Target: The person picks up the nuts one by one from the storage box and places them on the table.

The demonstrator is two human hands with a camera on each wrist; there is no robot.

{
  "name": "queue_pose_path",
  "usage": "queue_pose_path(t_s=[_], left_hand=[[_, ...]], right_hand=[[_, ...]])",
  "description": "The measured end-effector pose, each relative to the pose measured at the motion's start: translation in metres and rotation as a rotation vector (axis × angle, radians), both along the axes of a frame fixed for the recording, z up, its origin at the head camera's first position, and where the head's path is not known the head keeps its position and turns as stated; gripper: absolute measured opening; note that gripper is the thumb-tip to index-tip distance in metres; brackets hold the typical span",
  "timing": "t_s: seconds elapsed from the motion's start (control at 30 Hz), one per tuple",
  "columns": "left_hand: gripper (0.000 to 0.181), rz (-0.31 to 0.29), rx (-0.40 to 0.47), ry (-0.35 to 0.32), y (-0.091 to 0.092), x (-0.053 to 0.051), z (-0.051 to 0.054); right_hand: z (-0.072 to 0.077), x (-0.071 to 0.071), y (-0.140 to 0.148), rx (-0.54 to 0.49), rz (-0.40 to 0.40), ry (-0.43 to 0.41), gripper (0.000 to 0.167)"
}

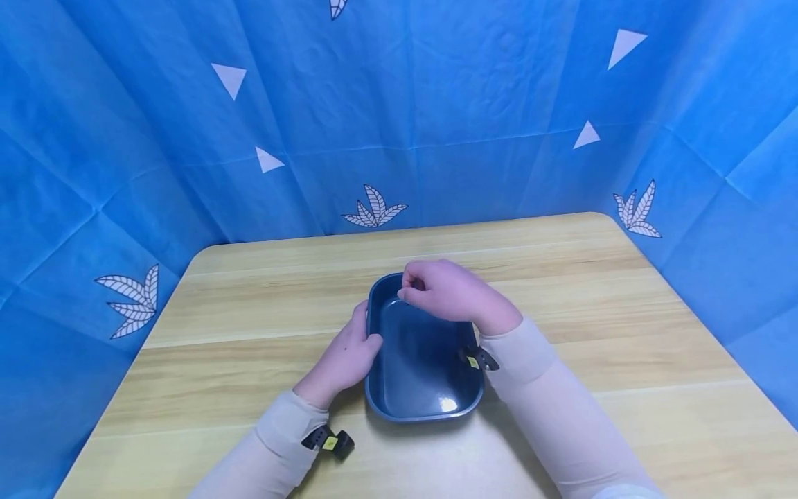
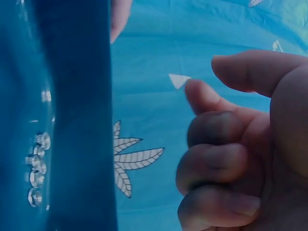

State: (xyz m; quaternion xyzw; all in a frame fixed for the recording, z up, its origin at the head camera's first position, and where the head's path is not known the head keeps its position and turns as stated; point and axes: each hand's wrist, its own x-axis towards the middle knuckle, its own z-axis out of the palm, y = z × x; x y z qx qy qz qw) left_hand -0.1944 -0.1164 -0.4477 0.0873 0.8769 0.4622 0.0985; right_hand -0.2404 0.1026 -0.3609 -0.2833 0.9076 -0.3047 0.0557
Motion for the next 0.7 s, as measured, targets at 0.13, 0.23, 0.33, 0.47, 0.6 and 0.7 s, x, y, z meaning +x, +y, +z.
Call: queue_pose_path(t_s=[0.13, 0.23, 0.33, 0.47, 0.6, 0.7], left_hand=[[0.066, 0.002, -0.006, 0.004, 0.000, 0.000, 0.000], [0.066, 0.000, -0.001, 0.000, 0.000, 0.000, 0.001], [0.066, -0.003, 0.008, -0.006, 0.000, 0.001, 0.002], [0.066, -0.007, 0.013, -0.004, 0.000, 0.001, 0.002], [0.066, -0.009, 0.020, -0.005, 0.000, 0.001, 0.002], [0.066, -0.012, 0.024, -0.001, 0.000, 0.002, 0.002]], right_hand=[[-0.005, -0.003, -0.003, 0.055, 0.016, -0.037, 0.013], [-0.010, -0.004, -0.004, 0.109, 0.006, -0.066, 0.015], [-0.016, -0.007, -0.004, 0.170, -0.024, -0.080, 0.021], [-0.024, -0.010, -0.004, 0.248, -0.041, -0.088, 0.031], [-0.028, -0.013, -0.004, 0.304, -0.026, -0.119, 0.041], [-0.030, -0.014, -0.005, 0.329, -0.017, -0.117, 0.040]])
